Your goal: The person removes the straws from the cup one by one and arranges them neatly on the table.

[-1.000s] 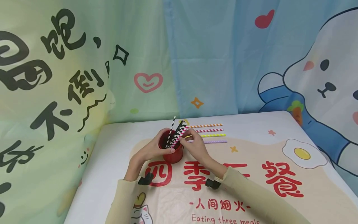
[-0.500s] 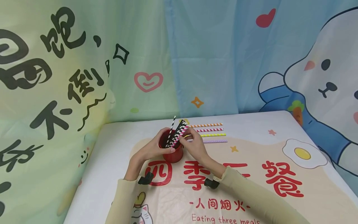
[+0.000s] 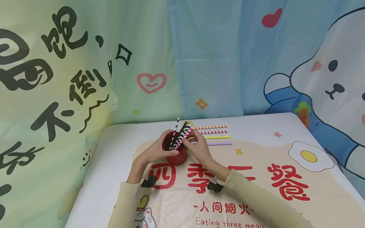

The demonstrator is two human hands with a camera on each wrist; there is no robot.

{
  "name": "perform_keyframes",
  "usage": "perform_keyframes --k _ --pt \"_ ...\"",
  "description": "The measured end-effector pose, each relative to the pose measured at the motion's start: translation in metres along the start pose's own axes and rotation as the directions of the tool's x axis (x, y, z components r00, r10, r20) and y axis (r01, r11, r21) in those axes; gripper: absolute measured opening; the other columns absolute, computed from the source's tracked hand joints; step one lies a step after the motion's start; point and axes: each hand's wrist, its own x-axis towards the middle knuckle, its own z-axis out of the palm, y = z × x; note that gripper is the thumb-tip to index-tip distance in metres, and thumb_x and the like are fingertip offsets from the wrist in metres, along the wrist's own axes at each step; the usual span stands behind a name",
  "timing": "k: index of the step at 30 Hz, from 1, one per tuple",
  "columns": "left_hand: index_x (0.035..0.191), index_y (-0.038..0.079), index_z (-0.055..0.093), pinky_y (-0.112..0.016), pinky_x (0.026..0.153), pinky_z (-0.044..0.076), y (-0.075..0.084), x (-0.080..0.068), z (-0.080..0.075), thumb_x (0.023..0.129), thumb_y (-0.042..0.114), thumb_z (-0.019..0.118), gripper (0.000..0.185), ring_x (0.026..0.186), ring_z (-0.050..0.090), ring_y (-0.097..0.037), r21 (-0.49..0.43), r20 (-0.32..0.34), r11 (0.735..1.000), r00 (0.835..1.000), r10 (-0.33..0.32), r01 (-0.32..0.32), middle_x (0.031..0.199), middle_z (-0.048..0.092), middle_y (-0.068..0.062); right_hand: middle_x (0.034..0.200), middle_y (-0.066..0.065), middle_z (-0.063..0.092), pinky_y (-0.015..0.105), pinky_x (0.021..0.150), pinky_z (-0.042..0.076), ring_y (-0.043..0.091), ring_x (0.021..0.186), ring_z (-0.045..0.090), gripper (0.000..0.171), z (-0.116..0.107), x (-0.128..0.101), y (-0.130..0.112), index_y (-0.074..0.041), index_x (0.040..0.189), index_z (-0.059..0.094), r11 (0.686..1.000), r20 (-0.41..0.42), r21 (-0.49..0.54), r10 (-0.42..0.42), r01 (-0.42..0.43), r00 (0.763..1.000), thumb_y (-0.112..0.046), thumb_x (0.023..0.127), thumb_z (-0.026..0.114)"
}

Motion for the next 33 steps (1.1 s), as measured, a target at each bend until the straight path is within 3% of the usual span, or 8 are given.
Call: perform_keyframes --k 7,14,22,33 --pt "0.151 0.031 0.026 -0.044 0.105 0.051 -0.001 0.0 0.001 0.085 0.036 0.079 0.085 0.133 0.047 -0.023 0.007 -0.014 1.0 1.0 -0.017 0.017 0.144 0.044 -0.001 0.111 0.006 0.063 0.028 0.083 0.056 0.022 0.102 0.062 0.019 -0.001 0.001 -0.004 -0.012 0.111 0.063 1.0 -0.009 -0.002 -0.005 0.005 1.0 -0.02 0.094 0.065" --pt "0.152 0.028 0.026 -0.045 0.106 0.05 0.0 0.0 0.0 0.085 0.033 0.079 0.085 0.134 0.046 -0.025 0.003 -0.01 1.0 1.0 0.009 -0.009 0.146 0.044 -0.004 0.109 0.012 0.063 0.03 0.08 0.058 0.025 0.1 0.063 0.014 -0.007 0.003 -0.013 -0.006 0.105 0.062 0.999 -0.025 0.016 -0.036 0.037 0.999 -0.013 0.093 0.065" --pt "0.152 0.028 0.025 -0.045 0.106 0.05 0.0 0.001 -0.001 0.086 0.032 0.079 0.086 0.133 0.046 -0.025 0.002 -0.009 1.0 1.0 0.011 -0.011 0.146 0.044 -0.004 0.114 0.01 0.062 0.028 0.085 0.054 0.023 0.105 0.061 0.017 -0.019 0.003 -0.026 -0.006 0.107 0.06 1.0 -0.033 0.015 -0.022 0.023 0.999 -0.014 0.093 0.064" --pt "0.153 0.027 0.025 -0.049 0.106 0.049 -0.002 0.001 0.0 0.086 0.031 0.079 0.087 0.136 0.043 -0.029 0.003 -0.011 1.0 1.0 -0.017 0.017 0.148 0.042 -0.007 0.104 0.008 0.061 0.035 0.088 0.05 0.022 0.1 0.061 0.011 -0.036 0.007 -0.043 -0.008 0.1 0.058 0.997 -0.047 0.006 -0.081 0.081 0.996 -0.013 0.093 0.064"
